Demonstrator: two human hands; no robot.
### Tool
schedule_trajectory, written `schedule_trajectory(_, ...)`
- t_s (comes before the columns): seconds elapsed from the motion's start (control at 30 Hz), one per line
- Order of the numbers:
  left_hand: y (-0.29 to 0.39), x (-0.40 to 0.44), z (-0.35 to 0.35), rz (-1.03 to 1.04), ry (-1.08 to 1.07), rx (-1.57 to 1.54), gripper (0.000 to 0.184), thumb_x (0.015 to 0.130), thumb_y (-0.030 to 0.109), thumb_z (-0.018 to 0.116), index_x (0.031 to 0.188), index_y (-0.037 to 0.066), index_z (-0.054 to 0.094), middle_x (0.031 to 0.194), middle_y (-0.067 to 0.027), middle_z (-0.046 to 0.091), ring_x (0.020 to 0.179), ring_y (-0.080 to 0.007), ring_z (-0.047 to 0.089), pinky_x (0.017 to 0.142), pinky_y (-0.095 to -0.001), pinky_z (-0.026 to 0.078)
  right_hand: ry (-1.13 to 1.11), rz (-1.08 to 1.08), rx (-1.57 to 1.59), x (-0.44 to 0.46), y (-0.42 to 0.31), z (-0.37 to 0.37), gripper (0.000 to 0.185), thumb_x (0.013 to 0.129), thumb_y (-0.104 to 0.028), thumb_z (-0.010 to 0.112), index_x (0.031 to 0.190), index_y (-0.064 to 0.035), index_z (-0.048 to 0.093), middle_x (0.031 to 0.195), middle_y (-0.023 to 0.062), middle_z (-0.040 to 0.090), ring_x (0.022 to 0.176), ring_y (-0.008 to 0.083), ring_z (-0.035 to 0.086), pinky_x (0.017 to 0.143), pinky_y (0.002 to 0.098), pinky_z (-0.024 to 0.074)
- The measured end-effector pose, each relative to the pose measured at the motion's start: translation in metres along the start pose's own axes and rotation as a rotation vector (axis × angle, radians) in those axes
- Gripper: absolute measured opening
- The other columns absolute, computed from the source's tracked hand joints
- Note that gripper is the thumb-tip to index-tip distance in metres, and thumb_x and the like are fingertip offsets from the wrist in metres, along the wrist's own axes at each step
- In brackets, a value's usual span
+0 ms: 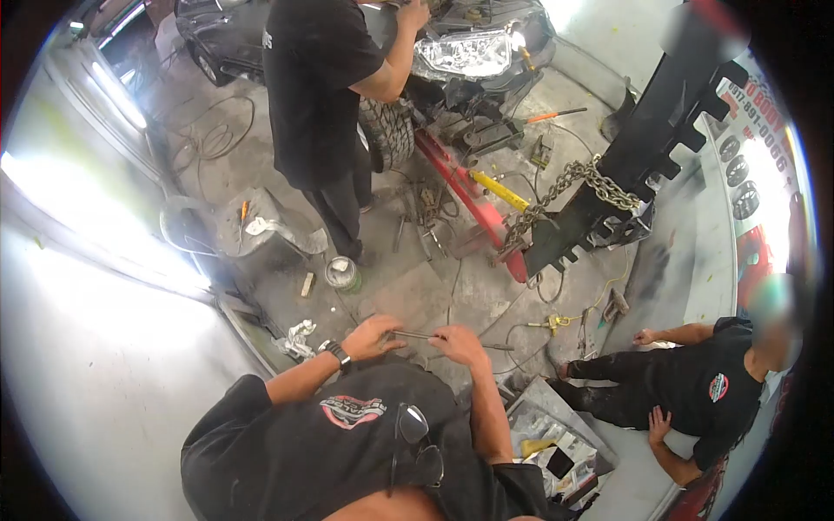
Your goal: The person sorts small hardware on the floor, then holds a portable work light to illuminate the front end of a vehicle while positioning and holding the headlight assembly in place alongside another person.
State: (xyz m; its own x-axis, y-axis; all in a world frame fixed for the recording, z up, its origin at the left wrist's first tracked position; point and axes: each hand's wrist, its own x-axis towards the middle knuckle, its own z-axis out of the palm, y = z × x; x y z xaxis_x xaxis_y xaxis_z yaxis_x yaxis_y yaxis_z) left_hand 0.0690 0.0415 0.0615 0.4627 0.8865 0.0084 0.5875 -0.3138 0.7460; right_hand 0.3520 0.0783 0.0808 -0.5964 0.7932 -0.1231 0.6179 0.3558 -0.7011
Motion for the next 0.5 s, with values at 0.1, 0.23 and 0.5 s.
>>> schedule_trajectory(0.1,0.003,-0.007,-0.002,-0.084,-0.118,-0.132,0.055,0.087,0.030,0.074,0.135,0.010,0.055,0.123,-0.0182,0.062,0.113,-0.0356,0.059,0.101,-0.0409,0.046,-0.056,0.029,0.055,-0.002,-0.001,0.008,0.033,0.090,-0.037,0.064,0.090,-0.0048,0.071,0.081,0.0188,0.068,0.079,0.0392,0.064,0.067,0.0458,0.0480)
schedule_trajectory(0.23,0.027,-0.017,-0.001,-0.093,-0.001,-0.089,0.060,0.090,0.039,0.070,0.136,0.003,0.053,0.128,-0.0199,0.060,0.116,-0.0352,0.059,0.101,-0.0410,0.046,0.087,0.102,0.149,-0.029,-0.005,0.022,0.033,0.091,-0.036,0.063,0.090,-0.0041,0.070,0.081,0.0190,0.067,0.076,0.0372,0.064,0.066,0.0446,0.0478)
schedule_trajectory(0.5,-0.154,-0.084,0.072,-0.298,-0.406,0.124,0.074,0.087,0.049,0.068,0.141,0.002,0.048,0.140,-0.0260,0.051,0.126,-0.0396,0.053,0.106,-0.0436,0.042,0.853,0.786,0.156,-0.144,0.062,0.071,0.025,0.092,-0.021,0.059,0.091,0.0027,0.065,0.082,0.0278,0.062,0.078,0.0439,0.062,0.068,0.0488,0.0469)
